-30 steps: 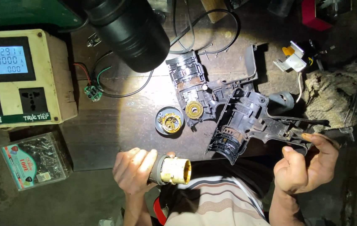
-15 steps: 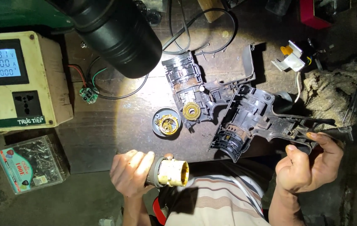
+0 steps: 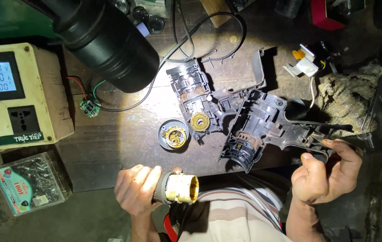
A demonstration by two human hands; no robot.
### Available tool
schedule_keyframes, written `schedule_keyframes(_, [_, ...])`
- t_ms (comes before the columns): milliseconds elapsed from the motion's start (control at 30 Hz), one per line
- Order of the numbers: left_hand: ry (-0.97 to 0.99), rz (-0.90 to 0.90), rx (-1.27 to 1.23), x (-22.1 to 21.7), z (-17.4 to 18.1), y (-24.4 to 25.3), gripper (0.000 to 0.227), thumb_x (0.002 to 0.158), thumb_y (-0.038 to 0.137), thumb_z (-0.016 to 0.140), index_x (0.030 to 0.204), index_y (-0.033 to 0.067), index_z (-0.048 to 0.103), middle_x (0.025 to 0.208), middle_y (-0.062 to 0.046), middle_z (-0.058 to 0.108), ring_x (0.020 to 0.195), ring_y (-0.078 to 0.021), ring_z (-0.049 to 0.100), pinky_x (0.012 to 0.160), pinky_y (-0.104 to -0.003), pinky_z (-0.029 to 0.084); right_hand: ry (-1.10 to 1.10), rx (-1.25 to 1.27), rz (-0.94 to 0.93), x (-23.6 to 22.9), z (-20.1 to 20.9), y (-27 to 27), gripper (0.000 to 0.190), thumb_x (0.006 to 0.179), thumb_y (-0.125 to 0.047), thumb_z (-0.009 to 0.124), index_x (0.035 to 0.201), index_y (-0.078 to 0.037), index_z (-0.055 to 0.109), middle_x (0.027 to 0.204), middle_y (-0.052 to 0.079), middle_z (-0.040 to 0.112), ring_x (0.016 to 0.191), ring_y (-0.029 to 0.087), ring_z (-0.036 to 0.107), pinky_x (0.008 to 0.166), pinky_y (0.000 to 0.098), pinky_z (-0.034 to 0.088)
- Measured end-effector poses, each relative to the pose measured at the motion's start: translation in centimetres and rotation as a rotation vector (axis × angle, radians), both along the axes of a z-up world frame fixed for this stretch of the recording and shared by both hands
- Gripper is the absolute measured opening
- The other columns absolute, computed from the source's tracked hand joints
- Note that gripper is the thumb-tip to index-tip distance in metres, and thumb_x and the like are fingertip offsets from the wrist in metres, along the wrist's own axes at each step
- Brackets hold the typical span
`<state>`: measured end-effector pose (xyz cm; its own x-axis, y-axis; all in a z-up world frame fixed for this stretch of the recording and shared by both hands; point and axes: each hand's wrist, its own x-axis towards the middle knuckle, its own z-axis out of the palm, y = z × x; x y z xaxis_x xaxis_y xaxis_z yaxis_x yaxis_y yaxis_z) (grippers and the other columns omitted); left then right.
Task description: The person assembles a cylindrical electrical component by hand, inserting a small internal piece and screwing a gray cap onto a yellow body. They then handle a disassembled power tool housing and use a small metal tool to adjust the component's interior.
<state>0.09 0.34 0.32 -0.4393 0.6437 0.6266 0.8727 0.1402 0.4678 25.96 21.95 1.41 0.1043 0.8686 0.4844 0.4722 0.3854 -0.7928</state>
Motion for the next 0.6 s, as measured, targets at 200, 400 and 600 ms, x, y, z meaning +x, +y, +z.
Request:
schedule_keyframes(200, [-0.012,-0.016,0.004,0.0,-1.0,-0.6,0.060,0.106,0.049,0.037,0.092,0.0014,0.071,0.081,-0.011,0.068,0.070,-0.0286,0.066,0.064,-0.040,0.050,-0.044,0.012,-0.017,0.0,0.2,0.1,0.043,0.059,-0.011,0.061,0.100,0.004,0.061,0.103,0.012,0.057,0.102,0.032,0.057,0.098,0.0398,0.045])
schedule_keyframes(400, [-0.055,0.024,-0.071,0.5,0.3,-0.3,0.066,0.107,0.047,0.033,0.095,-0.0036,0.073,0.087,-0.015,0.066,0.077,-0.0342,0.068,0.065,-0.044,0.048,-0.080,0.024,0.010,-1.8,2.5,-0.3,0.041,0.058,-0.009,0.057,0.096,0.005,0.060,0.098,0.012,0.054,0.092,0.031,0.053,0.088,0.0409,0.040])
schedule_keyframes(600, [-0.035,0.065,-0.042,0.2,0.2,0.4,0.066,0.109,0.046,0.029,0.094,-0.0007,0.073,0.085,-0.012,0.066,0.075,-0.0298,0.067,0.065,-0.041,0.049,-0.141,0.071,0.126,-1.7,2.8,-0.2,0.035,0.067,-0.005,0.056,0.100,0.006,0.054,0.101,0.015,0.048,0.094,0.033,0.047,0.093,0.0472,0.040])
